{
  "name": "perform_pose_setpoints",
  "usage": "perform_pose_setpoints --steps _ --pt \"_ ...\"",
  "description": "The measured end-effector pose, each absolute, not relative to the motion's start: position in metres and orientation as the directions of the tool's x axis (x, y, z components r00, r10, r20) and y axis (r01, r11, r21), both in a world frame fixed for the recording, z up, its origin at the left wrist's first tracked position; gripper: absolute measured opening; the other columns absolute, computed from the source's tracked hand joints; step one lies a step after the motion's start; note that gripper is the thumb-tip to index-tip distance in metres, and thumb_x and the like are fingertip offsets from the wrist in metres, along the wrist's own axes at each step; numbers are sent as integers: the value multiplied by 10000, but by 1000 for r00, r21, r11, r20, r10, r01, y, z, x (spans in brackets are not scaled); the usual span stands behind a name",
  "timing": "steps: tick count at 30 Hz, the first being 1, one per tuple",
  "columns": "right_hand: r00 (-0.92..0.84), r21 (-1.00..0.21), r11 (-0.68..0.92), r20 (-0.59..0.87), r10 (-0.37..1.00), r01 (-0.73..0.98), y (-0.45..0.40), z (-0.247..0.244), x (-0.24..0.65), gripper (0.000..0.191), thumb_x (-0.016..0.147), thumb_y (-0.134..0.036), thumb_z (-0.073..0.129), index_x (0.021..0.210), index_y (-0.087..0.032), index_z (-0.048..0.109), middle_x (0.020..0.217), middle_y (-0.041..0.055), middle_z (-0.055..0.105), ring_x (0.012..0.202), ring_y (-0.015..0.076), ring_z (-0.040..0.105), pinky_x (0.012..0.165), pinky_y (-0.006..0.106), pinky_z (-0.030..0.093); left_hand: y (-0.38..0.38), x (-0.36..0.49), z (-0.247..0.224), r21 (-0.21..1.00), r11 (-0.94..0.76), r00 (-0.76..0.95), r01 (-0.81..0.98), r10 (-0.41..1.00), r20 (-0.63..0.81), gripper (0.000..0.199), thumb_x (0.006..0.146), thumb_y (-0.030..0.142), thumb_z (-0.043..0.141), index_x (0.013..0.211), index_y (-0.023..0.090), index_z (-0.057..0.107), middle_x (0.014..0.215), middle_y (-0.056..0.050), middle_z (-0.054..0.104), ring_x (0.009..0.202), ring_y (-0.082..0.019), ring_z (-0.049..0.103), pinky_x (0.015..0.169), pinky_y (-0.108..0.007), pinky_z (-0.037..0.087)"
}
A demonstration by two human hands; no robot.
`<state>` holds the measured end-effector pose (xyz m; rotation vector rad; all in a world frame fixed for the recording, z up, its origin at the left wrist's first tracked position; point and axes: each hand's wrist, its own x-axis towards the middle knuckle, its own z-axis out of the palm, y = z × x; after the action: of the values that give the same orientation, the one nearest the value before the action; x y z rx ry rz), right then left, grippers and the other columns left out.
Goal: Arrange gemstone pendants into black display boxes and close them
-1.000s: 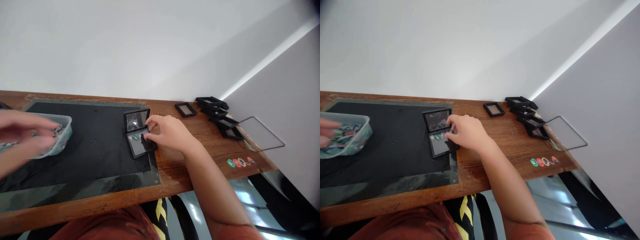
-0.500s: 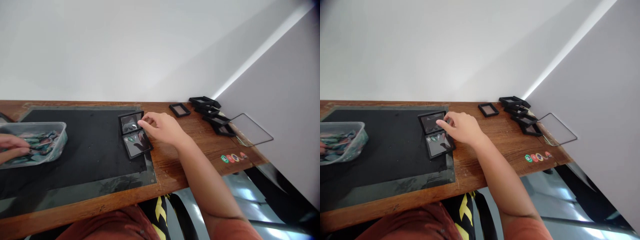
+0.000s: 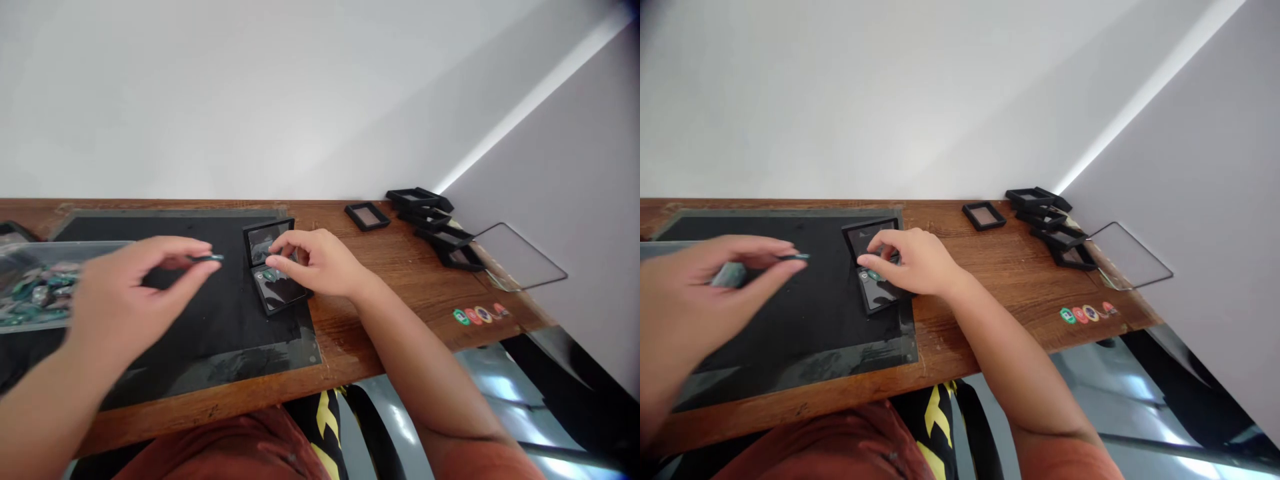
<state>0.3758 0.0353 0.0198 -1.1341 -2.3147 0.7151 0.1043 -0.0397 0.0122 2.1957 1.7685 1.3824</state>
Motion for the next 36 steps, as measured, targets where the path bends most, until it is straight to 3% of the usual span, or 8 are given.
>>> perform_pose_setpoints --steps 5,15,22,29,33,36 --pt "-658 -752 534 181 731 386 36 9 371 372 893 -516 746 1077 -194 750 832 -13 767 607 77 548 650 230 415 -18 147 -12 473 -533 139 702 754 643 111 907 294 751 1014 281 780 917 25 819 757 -148 755 758 -265 613" --pt "-737 -798 529 167 655 290 34 6 367 331 923 -507 720 970 -191 808 775 -22 737 573 66 484 556 220 369 -27 144 -24 461 -596 195 657 725 660 123 923 222 750 1029 282 762 921 40 817 789 -131 762 766 -247 595" --pt "-756 -708 613 174 631 349 36 11 372 336 994 -477 647 1014 -179 802 850 9 781 679 99 610 639 239 403 -30 145 -27 522 -542 135 659 768 626 87 887 272 804 970 285 780 897 53 826 754 -122 765 737 -221 610" --pt "-572 -548 583 215 791 600 52 23 402 390 995 -473 619 808 -169 778 699 7 710 635 113 552 629 271 347 -27 144 -27 644 -397 17 654 859 512 66 857 312 825 905 285 789 843 70 809 686 -92 711 705 -195 580" --pt "-537 -496 497 72 841 712 61 20 410 291 959 -387 660 823 -171 799 774 35 754 663 126 579 638 291 362 -26 143 -30 710 -335 -15 620 899 437 104 844 355 829 899 280 780 843 67 799 678 -88 690 686 -196 561" --pt "-539 -537 447 -16 842 715 62 16 409 222 915 -380 713 894 -185 818 843 41 782 705 139 634 653 293 411 -26 142 -32 736 -318 -28 598 909 416 138 832 368 837 915 282 770 849 67 795 674 -86 676 684 -198 555"
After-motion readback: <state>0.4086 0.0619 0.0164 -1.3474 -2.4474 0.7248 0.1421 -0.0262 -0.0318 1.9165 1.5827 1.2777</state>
